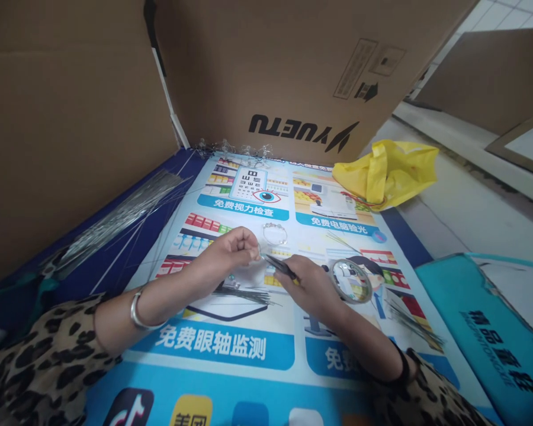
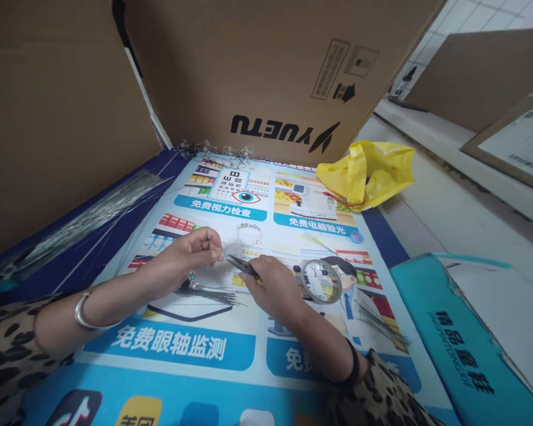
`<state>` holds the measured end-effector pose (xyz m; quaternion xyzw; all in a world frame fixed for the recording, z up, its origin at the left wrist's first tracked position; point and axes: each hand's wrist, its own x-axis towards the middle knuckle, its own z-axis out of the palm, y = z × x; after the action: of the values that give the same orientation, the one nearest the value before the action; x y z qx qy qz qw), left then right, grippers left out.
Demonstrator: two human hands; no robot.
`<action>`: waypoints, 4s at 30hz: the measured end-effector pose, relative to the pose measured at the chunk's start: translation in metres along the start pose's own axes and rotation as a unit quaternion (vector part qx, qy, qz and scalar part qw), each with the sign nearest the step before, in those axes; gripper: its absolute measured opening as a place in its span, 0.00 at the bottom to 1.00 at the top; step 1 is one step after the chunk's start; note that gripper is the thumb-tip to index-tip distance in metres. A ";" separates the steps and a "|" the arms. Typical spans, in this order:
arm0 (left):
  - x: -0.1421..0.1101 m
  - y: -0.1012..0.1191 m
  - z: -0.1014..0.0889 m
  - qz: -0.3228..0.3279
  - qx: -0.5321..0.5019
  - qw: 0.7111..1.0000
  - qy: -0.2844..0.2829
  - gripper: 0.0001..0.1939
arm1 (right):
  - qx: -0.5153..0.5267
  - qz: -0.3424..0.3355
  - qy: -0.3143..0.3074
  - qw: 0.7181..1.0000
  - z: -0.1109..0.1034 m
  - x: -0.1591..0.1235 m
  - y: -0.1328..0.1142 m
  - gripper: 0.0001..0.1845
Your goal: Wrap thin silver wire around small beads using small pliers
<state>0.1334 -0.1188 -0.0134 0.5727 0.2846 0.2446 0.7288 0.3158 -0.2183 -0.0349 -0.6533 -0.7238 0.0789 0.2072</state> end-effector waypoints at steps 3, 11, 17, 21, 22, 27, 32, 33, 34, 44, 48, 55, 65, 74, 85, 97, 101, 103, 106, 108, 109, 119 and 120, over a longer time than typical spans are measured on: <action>0.002 -0.001 0.002 0.008 -0.017 0.993 0.117 0.05 | 0.017 0.026 0.055 0.998 -0.002 0.000 -0.006 0.09; -0.009 -0.015 0.030 0.013 -0.033 0.984 0.172 0.08 | -0.071 -0.237 0.147 0.958 0.004 -0.011 -0.042 0.10; -0.017 -0.014 0.036 -0.040 -0.076 0.986 0.143 0.09 | -0.133 -0.262 0.140 0.945 0.006 -0.012 -0.036 0.08; -0.015 -0.013 0.032 -0.055 -0.146 0.979 0.131 0.08 | -0.079 -0.239 0.140 0.958 0.003 -0.009 -0.028 0.11; -0.015 -0.014 0.031 -0.054 -0.160 0.977 0.127 0.08 | -0.062 -0.232 0.139 0.961 0.003 -0.008 -0.027 0.11; -0.014 -0.019 0.029 -0.048 -0.204 0.974 0.081 0.04 | 0.019 -0.187 0.156 0.970 0.003 -0.005 -0.019 0.14; -0.015 -0.021 0.029 -0.059 -0.200 0.977 0.033 0.04 | 0.108 -0.046 0.211 0.970 0.004 -0.005 -0.015 0.14; -0.016 -0.021 0.029 -0.059 -0.200 0.978 0.029 0.05 | 0.123 -0.004 0.211 0.970 0.003 -0.005 -0.016 0.15; -0.016 -0.021 0.028 -0.059 -0.200 0.978 0.022 0.05 | 0.139 0.032 0.202 0.969 0.003 -0.004 -0.016 0.15; -0.016 -0.018 0.028 -0.067 -0.151 0.986 0.037 0.09 | 0.337 0.141 0.052 0.930 -0.008 0.001 -0.014 0.07; -0.016 -0.018 0.028 -0.070 -0.122 0.989 0.043 0.11 | 0.447 0.154 0.037 0.880 -0.005 0.000 -0.014 0.08; -0.017 -0.015 0.029 -0.065 -0.067 0.995 0.018 0.12 | 0.530 0.178 0.057 0.827 -0.008 0.001 -0.013 0.09; -0.021 -0.011 0.031 -0.066 -0.069 0.995 0.010 0.10 | 0.489 0.147 0.041 0.859 -0.008 0.000 -0.016 0.07; -0.019 -0.008 0.029 -0.055 -0.027 0.998 0.009 0.09 | 0.558 0.161 0.026 0.813 -0.007 0.000 -0.017 0.09; -0.017 0.006 0.017 -0.024 0.053 0.998 0.008 0.11 | 0.568 0.156 0.019 0.808 -0.025 0.000 -0.013 0.08; -0.017 0.018 0.016 0.117 0.172 0.978 0.004 0.19 | 0.484 0.127 -0.020 0.866 -0.031 -0.002 -0.017 0.09; -0.019 0.021 0.019 0.100 0.198 0.973 -0.067 0.13 | 0.496 0.119 -0.031 0.860 -0.032 -0.002 -0.022 0.09; -0.020 0.020 0.020 0.077 0.214 0.971 -0.074 0.09 | 0.501 0.124 -0.029 0.856 -0.033 -0.002 -0.024 0.09; -0.019 0.016 0.020 0.042 0.211 0.974 -0.075 0.04 | 0.496 0.138 -0.018 0.857 -0.031 -0.003 -0.027 0.09; -0.019 0.015 0.021 0.024 0.190 0.978 -0.078 0.05 | 0.495 0.144 -0.006 0.857 -0.028 -0.004 -0.028 0.09; -0.019 0.014 0.021 0.015 0.177 0.981 -0.082 0.05 | 0.497 0.146 0.000 0.855 -0.026 -0.004 -0.028 0.09; -0.023 0.010 0.022 -0.037 0.117 0.984 -0.130 0.16 | 0.515 0.151 0.000 0.844 -0.018 -0.006 -0.029 0.09; -0.022 0.007 0.021 -0.048 0.112 0.985 -0.126 0.18 | 0.516 0.152 -0.001 0.843 -0.018 -0.006 -0.029 0.09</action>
<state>0.1320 -0.1468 0.0006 0.6625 0.2428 0.1021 0.7013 0.2966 -0.2307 -0.0091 -0.5538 -0.4700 0.4724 0.4992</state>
